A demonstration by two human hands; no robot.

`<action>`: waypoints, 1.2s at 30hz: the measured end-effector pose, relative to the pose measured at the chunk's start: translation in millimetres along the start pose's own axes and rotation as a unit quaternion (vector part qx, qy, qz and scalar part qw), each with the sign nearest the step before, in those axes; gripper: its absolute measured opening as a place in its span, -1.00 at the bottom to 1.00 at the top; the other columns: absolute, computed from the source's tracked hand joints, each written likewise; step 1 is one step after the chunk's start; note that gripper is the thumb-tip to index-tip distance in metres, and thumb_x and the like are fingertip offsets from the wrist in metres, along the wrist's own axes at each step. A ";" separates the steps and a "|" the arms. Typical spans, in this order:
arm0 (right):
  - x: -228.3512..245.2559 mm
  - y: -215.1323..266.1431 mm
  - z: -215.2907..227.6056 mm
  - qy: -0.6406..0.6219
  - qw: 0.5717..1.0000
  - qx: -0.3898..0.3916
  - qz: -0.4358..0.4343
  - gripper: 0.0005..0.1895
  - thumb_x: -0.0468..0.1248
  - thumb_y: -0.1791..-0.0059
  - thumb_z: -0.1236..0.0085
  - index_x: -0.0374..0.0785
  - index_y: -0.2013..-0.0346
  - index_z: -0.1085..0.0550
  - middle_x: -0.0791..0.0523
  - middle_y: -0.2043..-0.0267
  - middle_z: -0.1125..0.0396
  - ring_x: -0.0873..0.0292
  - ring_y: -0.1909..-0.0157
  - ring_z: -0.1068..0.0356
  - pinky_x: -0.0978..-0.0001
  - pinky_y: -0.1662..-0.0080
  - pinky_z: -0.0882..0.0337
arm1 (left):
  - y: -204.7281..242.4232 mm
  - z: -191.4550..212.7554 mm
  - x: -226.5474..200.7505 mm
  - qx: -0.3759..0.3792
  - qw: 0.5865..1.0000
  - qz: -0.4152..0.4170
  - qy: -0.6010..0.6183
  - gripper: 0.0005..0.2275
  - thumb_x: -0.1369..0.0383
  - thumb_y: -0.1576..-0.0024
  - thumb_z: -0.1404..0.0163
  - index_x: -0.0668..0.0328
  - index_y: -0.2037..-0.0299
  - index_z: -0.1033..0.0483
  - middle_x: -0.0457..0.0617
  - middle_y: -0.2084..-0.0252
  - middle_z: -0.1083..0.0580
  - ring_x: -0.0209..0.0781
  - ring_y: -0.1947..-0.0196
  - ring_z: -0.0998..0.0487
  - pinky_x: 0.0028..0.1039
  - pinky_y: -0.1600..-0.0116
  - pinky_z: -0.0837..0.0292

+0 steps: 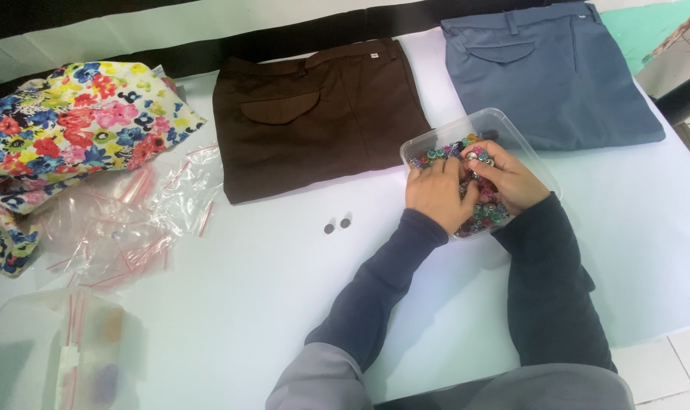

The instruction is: Sorting various colored buttons from a plastic container and arranging them on a white work surface.

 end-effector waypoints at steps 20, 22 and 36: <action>-8.4 -0.6 14.6 0.057 0.997 -0.048 0.014 -0.69 -0.47 0.15 -0.37 -0.37 0.16 -0.47 -0.10 -0.23 -0.30 0.09 0.17 -0.47 0.41 0.46 -0.52 | 10.1 28.4 6.3 -0.114 0.983 0.010 0.144 -0.83 0.22 -0.27 0.26 -0.13 0.16 -0.43 -0.08 0.48 -0.56 -0.14 0.30 -0.67 -0.41 -0.12 -0.31; -7.4 -1.1 11.6 0.059 0.997 -0.040 0.021 -0.66 -0.47 0.17 -0.39 -0.38 0.17 -0.45 -0.10 -0.23 -0.30 0.08 0.17 -0.49 0.43 0.53 -0.50 | 11.1 27.9 8.0 -0.121 0.982 0.006 0.147 -0.83 0.22 -0.28 0.25 -0.16 0.19 -0.44 -0.10 0.51 -0.55 -0.16 0.31 -0.66 -0.42 -0.11 -0.32; 7.1 -1.6 16.5 -0.012 0.993 -0.025 0.115 -0.75 -0.34 -0.03 -0.18 -0.35 0.03 -0.43 -0.07 0.09 -0.39 0.11 0.02 -0.45 0.37 0.21 -0.51 | 7.7 39.3 31.1 -0.123 0.889 0.094 0.430 -0.91 0.35 -0.29 0.06 -0.01 0.10 -0.52 -0.15 0.36 -0.59 -0.22 0.38 -0.63 -0.39 0.10 -0.52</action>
Point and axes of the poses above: each hand's wrist, its own y-axis away from the middle knuckle, its own z-axis out of the back of the hand, x = y × z, the point moved 9 cm from there along -y, towards the middle knuckle
